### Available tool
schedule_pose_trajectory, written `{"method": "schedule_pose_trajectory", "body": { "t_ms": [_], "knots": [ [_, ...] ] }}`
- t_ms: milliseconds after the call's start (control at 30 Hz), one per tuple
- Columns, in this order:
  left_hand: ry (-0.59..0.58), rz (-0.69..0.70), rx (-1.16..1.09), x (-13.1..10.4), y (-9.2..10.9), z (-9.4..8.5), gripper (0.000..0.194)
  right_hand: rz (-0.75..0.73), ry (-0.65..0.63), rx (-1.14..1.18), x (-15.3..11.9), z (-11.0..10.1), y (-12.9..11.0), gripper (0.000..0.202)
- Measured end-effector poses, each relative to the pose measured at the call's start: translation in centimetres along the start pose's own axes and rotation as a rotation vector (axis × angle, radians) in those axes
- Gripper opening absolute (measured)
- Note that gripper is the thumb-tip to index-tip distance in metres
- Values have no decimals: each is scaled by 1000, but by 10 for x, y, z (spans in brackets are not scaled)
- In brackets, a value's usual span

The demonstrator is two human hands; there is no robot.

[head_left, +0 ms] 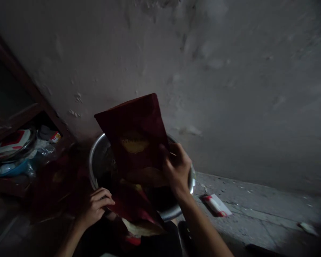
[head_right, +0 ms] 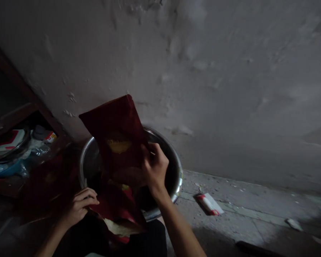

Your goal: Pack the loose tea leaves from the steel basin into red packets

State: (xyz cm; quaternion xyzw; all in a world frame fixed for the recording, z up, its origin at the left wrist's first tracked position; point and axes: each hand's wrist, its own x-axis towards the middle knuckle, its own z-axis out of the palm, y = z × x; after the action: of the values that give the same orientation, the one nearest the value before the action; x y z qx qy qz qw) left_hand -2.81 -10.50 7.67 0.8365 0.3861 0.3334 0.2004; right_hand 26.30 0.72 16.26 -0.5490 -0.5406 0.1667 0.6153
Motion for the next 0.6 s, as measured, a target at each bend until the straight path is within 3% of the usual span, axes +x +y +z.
{"method": "schedule_pose_trajectory", "body": {
  "t_ms": [67, 133, 233, 300, 467, 533, 600],
  "knots": [
    [-35, 14, -49, -5, -4, -1, 20, 26, -39, 77, -4, 8, -10, 26],
    [63, -14, -108, -7, -11, -3, 37, 47, -53, 133, -7, 13, -20, 28],
    [588, -205, -199, 2, -18, -13, 71, 70, -69, 195, -9, 22, -36, 30],
    [839, -382, -263, 13, -16, -25, 79, 73, -99, 243, -12, 31, -48, 31],
    [861, -851, -383, 31, 6, -63, 68, 72, -330, 417, -21, 61, -75, 30],
    [986, -892, -305, 22, 1, -79, 66, 58, -491, 473, -23, 65, -78, 32],
    [1168, -878, -88, -5, -20, -96, 67, 75, -646, 493, -25, 59, -71, 36]
  ]
}}
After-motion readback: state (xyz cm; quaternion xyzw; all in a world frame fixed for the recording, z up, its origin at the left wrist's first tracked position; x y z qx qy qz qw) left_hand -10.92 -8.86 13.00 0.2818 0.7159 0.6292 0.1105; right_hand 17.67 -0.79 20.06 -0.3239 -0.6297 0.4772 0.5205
